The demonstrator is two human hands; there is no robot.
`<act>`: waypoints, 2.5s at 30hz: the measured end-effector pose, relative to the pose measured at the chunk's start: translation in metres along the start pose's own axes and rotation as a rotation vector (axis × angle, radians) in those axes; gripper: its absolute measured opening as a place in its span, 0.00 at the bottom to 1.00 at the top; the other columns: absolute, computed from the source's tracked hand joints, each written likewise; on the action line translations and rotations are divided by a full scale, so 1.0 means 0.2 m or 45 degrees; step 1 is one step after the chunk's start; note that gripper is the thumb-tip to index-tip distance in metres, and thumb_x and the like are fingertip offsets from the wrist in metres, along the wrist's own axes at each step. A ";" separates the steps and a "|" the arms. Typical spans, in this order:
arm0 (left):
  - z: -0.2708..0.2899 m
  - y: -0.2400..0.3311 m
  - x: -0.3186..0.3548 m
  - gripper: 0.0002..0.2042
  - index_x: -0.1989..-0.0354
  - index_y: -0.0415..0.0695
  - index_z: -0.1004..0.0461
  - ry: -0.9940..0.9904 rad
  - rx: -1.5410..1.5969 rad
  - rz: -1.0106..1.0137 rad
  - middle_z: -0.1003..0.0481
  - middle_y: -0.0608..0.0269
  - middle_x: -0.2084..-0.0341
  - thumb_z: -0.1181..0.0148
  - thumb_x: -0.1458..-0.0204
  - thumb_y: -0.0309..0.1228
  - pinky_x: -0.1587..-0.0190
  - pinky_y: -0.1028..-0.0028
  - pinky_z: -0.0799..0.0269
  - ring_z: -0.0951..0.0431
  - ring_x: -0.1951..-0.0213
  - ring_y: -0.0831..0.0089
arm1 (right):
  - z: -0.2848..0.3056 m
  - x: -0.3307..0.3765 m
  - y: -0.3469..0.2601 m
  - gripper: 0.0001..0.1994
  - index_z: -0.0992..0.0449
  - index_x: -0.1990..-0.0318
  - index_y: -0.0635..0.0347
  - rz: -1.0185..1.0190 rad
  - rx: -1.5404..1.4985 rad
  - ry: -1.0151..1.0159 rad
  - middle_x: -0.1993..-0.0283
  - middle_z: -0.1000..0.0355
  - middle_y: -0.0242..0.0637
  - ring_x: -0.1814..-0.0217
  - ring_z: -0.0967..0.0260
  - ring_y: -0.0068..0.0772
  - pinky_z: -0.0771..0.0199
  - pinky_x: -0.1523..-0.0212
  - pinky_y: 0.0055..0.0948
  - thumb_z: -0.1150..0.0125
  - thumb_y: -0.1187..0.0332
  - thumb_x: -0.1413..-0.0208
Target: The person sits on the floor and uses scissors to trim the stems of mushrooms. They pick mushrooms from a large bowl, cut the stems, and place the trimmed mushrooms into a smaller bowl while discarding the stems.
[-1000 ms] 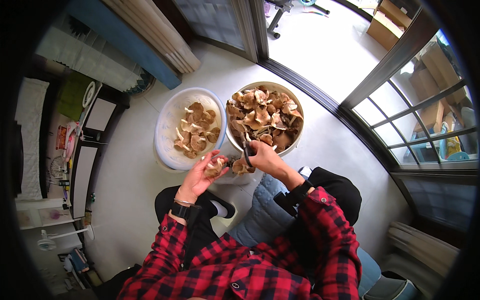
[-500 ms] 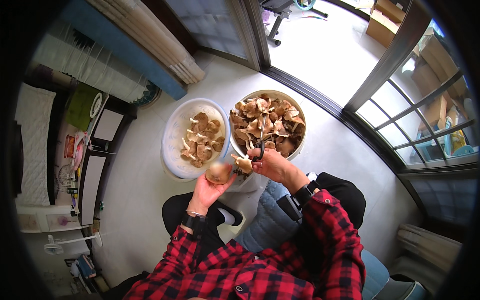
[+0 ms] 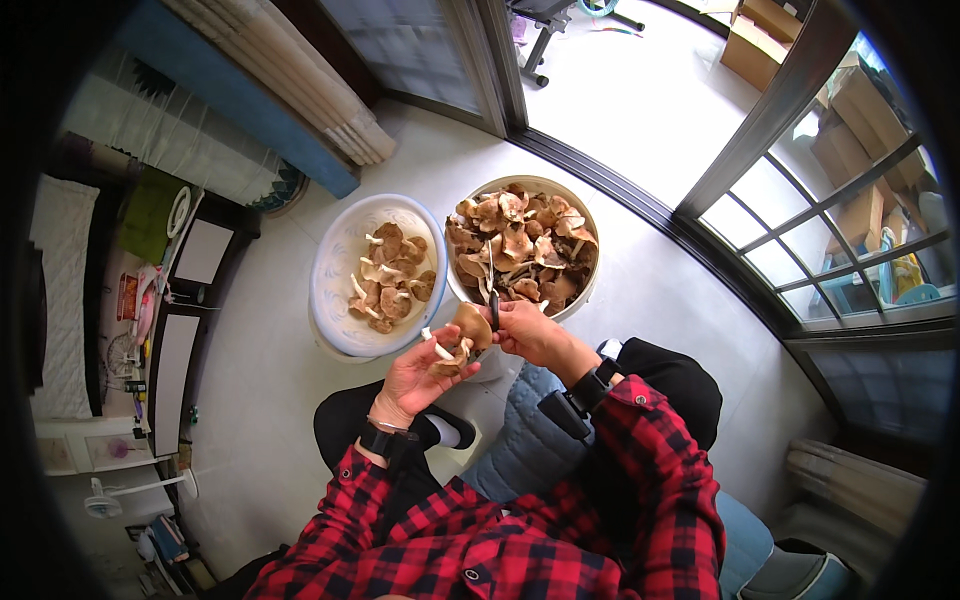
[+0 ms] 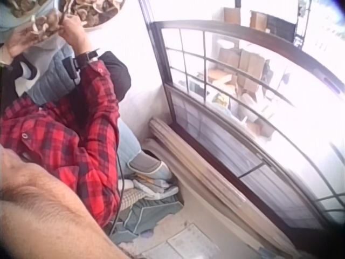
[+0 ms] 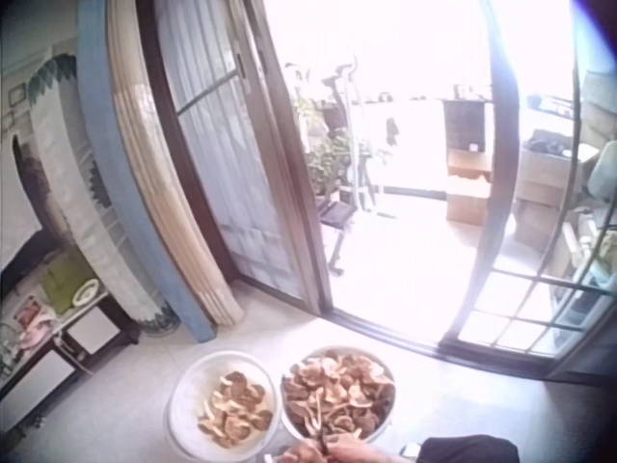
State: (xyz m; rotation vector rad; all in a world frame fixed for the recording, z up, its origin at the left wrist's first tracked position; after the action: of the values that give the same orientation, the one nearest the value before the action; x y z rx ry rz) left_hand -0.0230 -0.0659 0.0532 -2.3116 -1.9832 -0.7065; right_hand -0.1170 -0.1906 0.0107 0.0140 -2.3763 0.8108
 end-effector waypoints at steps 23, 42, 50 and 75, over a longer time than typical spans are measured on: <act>0.07 -0.08 -0.04 0.20 0.36 0.52 0.35 0.350 0.163 -0.312 0.32 0.64 0.40 0.54 0.35 0.40 0.35 0.53 0.42 0.33 0.40 0.69 | -0.21 0.17 -0.15 0.11 0.28 0.62 0.60 0.808 1.173 0.423 0.71 0.27 0.44 0.69 0.28 0.46 0.29 0.66 0.36 0.34 0.69 0.53; 0.64 1.02 0.16 0.13 0.51 0.37 0.23 1.018 -1.666 -0.847 0.26 0.58 0.46 0.47 0.40 0.30 0.42 0.72 0.34 0.28 0.44 0.68 | -0.15 -0.10 0.12 0.16 0.34 0.56 0.68 0.503 1.299 0.243 0.62 0.27 0.38 0.57 0.23 0.28 0.24 0.66 0.23 0.38 0.81 0.51; 0.90 1.03 0.02 0.12 0.55 0.42 0.20 0.986 -2.217 -0.530 0.37 0.49 0.35 0.43 0.46 0.31 0.47 0.71 0.30 0.24 0.50 0.67 | -0.10 -0.12 0.14 0.13 0.33 0.62 0.68 0.396 0.878 0.261 0.66 0.28 0.37 0.65 0.28 0.25 0.25 0.65 0.25 0.34 0.74 0.49; 1.14 1.35 0.13 0.26 0.40 0.41 0.34 1.484 -1.564 -0.991 0.29 0.45 0.45 0.37 0.48 0.33 0.41 0.65 0.35 0.29 0.43 0.60 | -0.22 -0.06 0.17 0.20 0.30 0.56 0.64 0.107 0.723 -0.085 0.53 0.24 0.36 0.56 0.30 0.24 0.29 0.56 0.26 0.31 0.60 0.48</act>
State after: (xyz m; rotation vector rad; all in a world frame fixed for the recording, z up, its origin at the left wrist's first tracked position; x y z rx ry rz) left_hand 0.3074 -0.0265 -0.0676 -0.4116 -1.7432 -2.9256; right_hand -0.0903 -0.1414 0.0135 0.1760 -2.1386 1.5186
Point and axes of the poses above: each hand's wrist, its own x-axis away from the middle knuckle, its own z-axis out of the back of the hand, y = z × x, the point moved 6 cm from there along -x, towards the middle knuckle
